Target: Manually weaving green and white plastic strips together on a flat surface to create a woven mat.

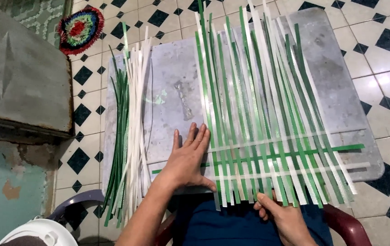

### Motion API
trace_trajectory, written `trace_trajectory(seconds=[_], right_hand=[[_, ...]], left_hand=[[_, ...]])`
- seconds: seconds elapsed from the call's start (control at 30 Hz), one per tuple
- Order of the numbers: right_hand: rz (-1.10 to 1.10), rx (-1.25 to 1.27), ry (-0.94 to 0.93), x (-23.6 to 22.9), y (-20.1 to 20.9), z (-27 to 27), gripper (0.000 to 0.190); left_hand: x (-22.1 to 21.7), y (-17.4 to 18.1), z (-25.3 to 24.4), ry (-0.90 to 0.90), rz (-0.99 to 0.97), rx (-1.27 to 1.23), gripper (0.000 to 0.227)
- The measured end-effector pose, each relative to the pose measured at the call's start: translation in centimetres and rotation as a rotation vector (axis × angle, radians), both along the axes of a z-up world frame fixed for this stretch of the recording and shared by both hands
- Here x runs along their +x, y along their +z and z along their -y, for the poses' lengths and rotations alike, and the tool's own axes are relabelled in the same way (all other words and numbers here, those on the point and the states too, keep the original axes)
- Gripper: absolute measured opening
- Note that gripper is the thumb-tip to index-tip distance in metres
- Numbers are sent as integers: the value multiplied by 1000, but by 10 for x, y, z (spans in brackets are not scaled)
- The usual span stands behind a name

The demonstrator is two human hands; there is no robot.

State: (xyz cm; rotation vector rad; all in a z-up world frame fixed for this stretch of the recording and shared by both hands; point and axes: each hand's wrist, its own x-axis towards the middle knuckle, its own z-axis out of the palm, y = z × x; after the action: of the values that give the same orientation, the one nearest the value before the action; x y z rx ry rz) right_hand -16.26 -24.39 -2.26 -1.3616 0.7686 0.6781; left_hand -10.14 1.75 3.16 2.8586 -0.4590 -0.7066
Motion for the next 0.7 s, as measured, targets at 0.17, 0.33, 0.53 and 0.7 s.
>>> trace_trajectory(seconds=[0.17, 0.33, 0.53, 0.7], right_hand=[[-32, 28, 2, -4, -13, 5, 28], [-124, 13, 46, -4, -16, 9, 36], [-161, 17, 21, -3, -14, 7, 37], [-21, 78, -13, -6, -15, 6, 31]], left_hand=[[8, -2, -2, 1, 1, 23, 153], [15, 6, 0, 22, -59, 51, 151], [18, 6, 1, 28, -82, 55, 151], [18, 3, -1, 32, -64, 30, 153]])
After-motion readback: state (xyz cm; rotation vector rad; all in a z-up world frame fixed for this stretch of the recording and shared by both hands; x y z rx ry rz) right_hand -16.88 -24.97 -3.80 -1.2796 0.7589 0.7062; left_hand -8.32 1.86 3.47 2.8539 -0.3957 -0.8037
